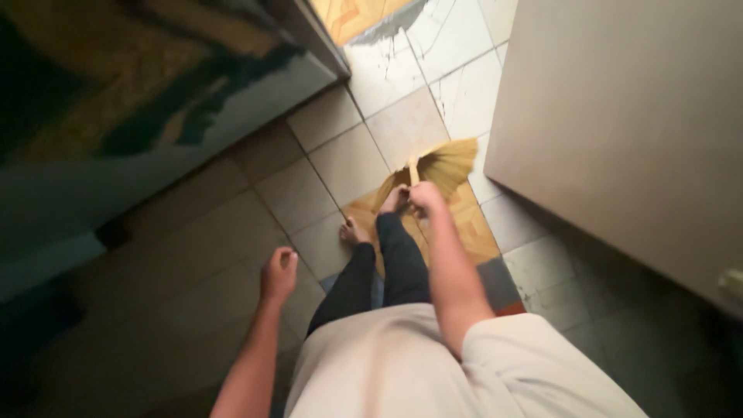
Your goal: Sweeping a tiled balcony floor using a hand broom.
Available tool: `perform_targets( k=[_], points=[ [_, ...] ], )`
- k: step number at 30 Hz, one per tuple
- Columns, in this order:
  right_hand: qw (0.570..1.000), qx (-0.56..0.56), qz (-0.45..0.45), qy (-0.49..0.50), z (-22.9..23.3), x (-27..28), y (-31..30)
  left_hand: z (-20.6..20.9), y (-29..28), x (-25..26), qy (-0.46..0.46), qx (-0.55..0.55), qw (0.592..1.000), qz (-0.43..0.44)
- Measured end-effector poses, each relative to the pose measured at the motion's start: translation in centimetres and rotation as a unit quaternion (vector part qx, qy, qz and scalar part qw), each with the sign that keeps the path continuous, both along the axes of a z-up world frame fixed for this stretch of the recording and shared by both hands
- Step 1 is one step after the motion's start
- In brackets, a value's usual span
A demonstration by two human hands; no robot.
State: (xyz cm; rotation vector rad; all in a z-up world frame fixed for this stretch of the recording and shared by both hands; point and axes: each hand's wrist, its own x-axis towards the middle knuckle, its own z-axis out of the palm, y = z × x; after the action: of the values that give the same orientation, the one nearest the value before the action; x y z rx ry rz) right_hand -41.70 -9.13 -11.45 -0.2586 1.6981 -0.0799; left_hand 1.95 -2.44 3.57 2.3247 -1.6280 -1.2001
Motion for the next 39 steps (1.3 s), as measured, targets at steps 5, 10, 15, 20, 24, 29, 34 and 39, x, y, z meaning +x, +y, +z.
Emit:
perform_targets(
  k=[5, 10, 15, 20, 24, 29, 34, 39],
  points=[
    [0.995, -0.021, -0.089, -0.03, -4.9, 2.6, 6.2, 3.5, -3.1, -6.1, 0.012, 0.044, 0.999, -0.018],
    [0.995, -0.032, -0.087, -0.037, -5.9, -1.4, 11.2, 4.6, -9.8, -12.9, 0.044, -0.007, 0.996, -0.076],
    [0.999, 0.047, 0.015, -0.017, 2.6, -6.3, 13.5, 5.3, -17.5, -18.3, 0.118, -0.045, 0.984, -0.122],
    [0.983, 0.162, -0.086, -0.023, 0.2, -7.6, 17.8, 6.1, -23.8, -22.0, 0.151, -0.009, 0.973, -0.175],
    [0.994, 0.093, -0.03, 0.056, -3.2, -2.6, 15.3, 4.6, -28.6, -21.9, 0.194, -0.017, 0.93, -0.31],
    [0.993, 0.055, -0.036, 0.099, 3.3, 1.2, 1.2, 3.6, -34.0, -22.0, 0.175, 0.029, 0.915, -0.362],
    [0.988, 0.032, -0.013, 0.148, 9.5, 2.5, -16.3, 3.2, -37.0, -21.3, 0.207, 0.037, 0.917, -0.337],
    [0.983, -0.08, -0.004, 0.163, 13.7, 1.7, -24.1, 2.5, -37.4, -20.8, 0.193, 0.038, 0.912, -0.359]
  ],
)
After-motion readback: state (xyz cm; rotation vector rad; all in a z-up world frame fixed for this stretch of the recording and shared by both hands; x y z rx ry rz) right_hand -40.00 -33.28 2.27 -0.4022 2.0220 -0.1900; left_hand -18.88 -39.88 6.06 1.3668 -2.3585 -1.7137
